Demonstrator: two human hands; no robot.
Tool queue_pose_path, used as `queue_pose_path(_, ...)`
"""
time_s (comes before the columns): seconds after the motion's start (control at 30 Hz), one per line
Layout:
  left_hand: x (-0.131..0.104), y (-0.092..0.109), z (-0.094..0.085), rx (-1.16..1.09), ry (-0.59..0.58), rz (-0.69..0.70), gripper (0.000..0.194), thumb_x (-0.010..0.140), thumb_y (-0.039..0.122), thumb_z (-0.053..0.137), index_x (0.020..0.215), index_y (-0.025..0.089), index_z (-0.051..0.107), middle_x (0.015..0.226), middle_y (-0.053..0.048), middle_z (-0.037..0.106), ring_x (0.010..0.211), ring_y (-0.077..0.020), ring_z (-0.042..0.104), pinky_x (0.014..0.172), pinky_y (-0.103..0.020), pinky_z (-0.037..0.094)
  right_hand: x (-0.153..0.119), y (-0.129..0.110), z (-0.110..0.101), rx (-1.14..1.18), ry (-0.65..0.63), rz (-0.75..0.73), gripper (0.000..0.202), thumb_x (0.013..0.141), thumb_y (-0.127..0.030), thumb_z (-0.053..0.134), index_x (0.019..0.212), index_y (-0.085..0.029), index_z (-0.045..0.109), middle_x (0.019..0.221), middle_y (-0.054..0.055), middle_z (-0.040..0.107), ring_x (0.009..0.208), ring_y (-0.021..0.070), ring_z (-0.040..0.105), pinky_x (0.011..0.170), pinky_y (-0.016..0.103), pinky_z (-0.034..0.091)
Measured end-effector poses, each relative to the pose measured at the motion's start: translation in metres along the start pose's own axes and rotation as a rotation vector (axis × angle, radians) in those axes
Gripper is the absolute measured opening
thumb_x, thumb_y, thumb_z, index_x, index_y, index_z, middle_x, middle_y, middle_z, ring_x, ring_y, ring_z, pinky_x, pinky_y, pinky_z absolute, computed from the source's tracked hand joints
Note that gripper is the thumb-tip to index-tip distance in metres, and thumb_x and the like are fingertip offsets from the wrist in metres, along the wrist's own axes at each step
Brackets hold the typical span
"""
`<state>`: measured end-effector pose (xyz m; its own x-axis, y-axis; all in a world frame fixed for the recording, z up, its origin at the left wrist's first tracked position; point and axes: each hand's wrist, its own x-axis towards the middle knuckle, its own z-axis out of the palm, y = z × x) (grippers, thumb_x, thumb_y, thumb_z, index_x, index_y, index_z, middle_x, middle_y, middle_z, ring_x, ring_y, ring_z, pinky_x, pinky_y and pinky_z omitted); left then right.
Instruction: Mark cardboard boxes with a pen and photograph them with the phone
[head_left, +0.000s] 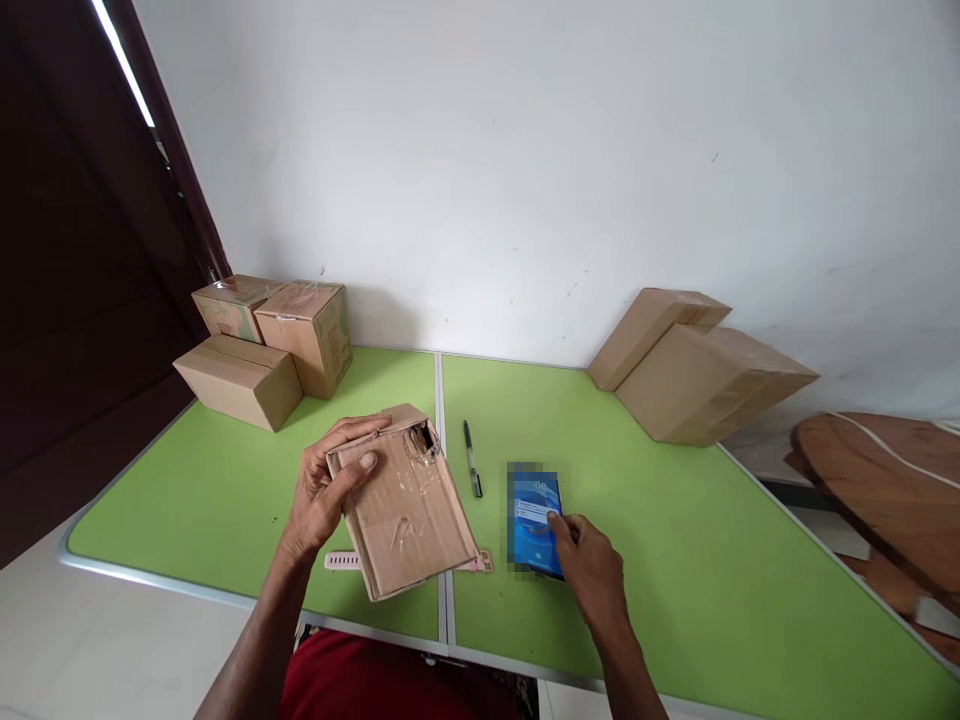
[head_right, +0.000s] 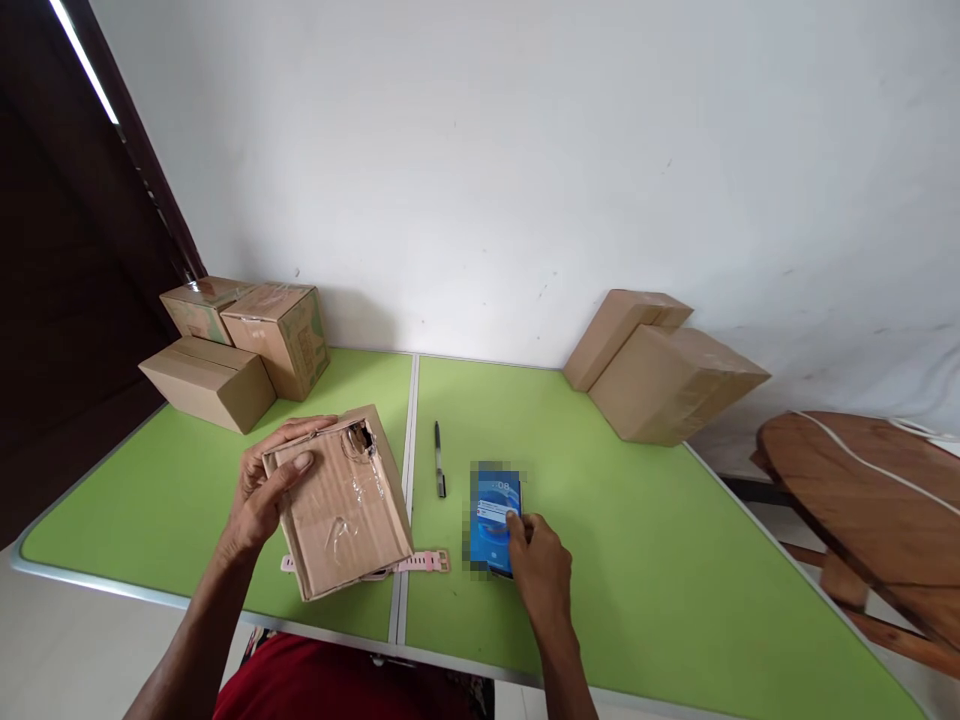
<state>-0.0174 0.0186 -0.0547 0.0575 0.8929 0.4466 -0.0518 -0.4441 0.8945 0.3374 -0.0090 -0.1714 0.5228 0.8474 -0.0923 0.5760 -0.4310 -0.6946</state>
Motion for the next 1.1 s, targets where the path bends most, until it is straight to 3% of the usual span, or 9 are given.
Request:
queue_pose_path(0.23, 0.002, -0.001, 0.0, -0.013, 0.01, -0.041, 0.038, 0.094, 0.047, 0.079, 0.126, 0.026, 0.086, 0.135, -0.013, 0.077, 0.124, -0.0334, 0.07, 0.106, -0.041, 0.056, -0.01, -0.013, -0.009, -0.273, 0.023, -0.007, 0.03, 0.098, -0.042, 0.044, 0.083, -0.024, 0.063, 0.093, 0.021, 0.071, 0.089, 0.0416, 0.07, 0.067, 0.044, 0.044)
queue_pose_path(0.37, 0.003, -0.001, 0.001, -0.027, 0.022, -0.059, 0.039, 0.093, 0.047, 0.079, 0.125, 0.026, 0.086, 0.132, -0.013, 0.078, 0.122, -0.0328, 0.07, 0.103, -0.04, 0.057, -0.035, -0.03, -0.006, -0.2, 0.062, -0.221, 0.041, 0.101, -0.044, 0.044, 0.116, -0.017, 0.071, 0.122, 0.025, 0.07, 0.12, 0.0441, 0.067, 0.086, 0.053, 0.056)
queue_pose_path(0.47, 0.006, -0.004, 0.003, -0.054, 0.067, -0.1, 0.043, 0.091, 0.05, 0.08, 0.125, 0.024, 0.086, 0.132, -0.013, 0.077, 0.119, -0.0326, 0.071, 0.096, -0.038, 0.06, -0.072, -0.045, 0.018, 0.104, -0.116, -0.458, 0.059, 0.096, -0.05, 0.06, 0.149, -0.024, 0.058, 0.148, 0.02, 0.063, 0.128, 0.0391, 0.067, 0.099, 0.056, 0.06)
queue_pose_path(0.57, 0.013, -0.01, 0.005, -0.1, 0.136, -0.157, 0.045, 0.088, 0.053, 0.083, 0.122, 0.023, 0.086, 0.129, -0.012, 0.079, 0.112, -0.0318, 0.073, 0.088, -0.036, 0.061, -0.105, -0.061, 0.061, 0.31, -0.322, -0.577, 0.12, 0.076, -0.047, 0.087, 0.174, -0.03, 0.02, 0.169, 0.019, 0.044, 0.15, 0.0431, 0.052, 0.111, 0.06, 0.055)
queue_pose_path(0.63, 0.02, -0.013, 0.008, -0.097, 0.192, -0.177, 0.048, 0.086, 0.055, 0.083, 0.12, 0.023, 0.086, 0.126, -0.011, 0.08, 0.108, -0.0315, 0.074, 0.085, -0.036, 0.061, -0.111, -0.08, 0.09, 0.37, -0.295, -0.535, 0.148, 0.062, -0.048, 0.098, 0.175, -0.024, 0.006, 0.172, 0.024, 0.034, 0.159, 0.0481, 0.04, 0.121, 0.065, 0.046)
queue_pose_path(0.73, 0.033, -0.012, 0.007, 0.011, 0.223, -0.123, 0.052, 0.091, 0.063, 0.074, 0.121, 0.021, 0.086, 0.127, -0.011, 0.082, 0.119, -0.0348, 0.073, 0.101, -0.042, 0.059, -0.094, -0.118, 0.11, 0.542, -0.154, -0.47, 0.157, 0.056, -0.053, 0.1, 0.172, -0.018, 0.001, 0.167, 0.028, 0.036, 0.156, 0.0505, 0.041, 0.123, 0.067, 0.042)
queue_pose_path(0.9, 0.056, 0.0, -0.014, 0.034, 0.073, -0.062, 0.066, 0.102, 0.069, 0.056, 0.142, 0.02, 0.076, 0.15, -0.014, 0.072, 0.142, -0.0375, 0.063, 0.119, -0.048, 0.048, -0.048, -0.178, 0.065, 0.984, -0.321, -0.473, 0.112, 0.073, -0.062, 0.09, 0.163, -0.025, 0.034, 0.151, 0.02, 0.061, 0.132, 0.039, 0.065, 0.103, 0.051, 0.059)
queue_pose_path(1.0, 0.059, 0.005, -0.029, 0.027, 0.081, -0.025, 0.068, 0.101, 0.068, 0.061, 0.15, 0.023, 0.069, 0.156, -0.016, 0.068, 0.144, -0.0385, 0.062, 0.118, -0.05, 0.049, -0.028, -0.198, 0.029, 1.146, -0.469, -0.282, 0.086, 0.079, -0.073, 0.079, 0.144, -0.022, 0.057, 0.134, 0.017, 0.074, 0.118, 0.0379, 0.072, 0.093, 0.048, 0.062)
queue_pose_path(1.1, 0.048, 0.006, -0.036, 0.07, 0.105, -0.073, 0.079, 0.094, 0.07, 0.069, 0.159, 0.026, 0.06, 0.166, -0.017, 0.058, 0.154, -0.0404, 0.052, 0.124, -0.056, 0.044, -0.017, -0.206, 0.009, 1.11, -0.571, -0.1, 0.086, 0.084, -0.09, 0.056, 0.13, -0.019, 0.07, 0.112, 0.016, 0.083, 0.106, 0.0383, 0.076, 0.087, 0.048, 0.062)
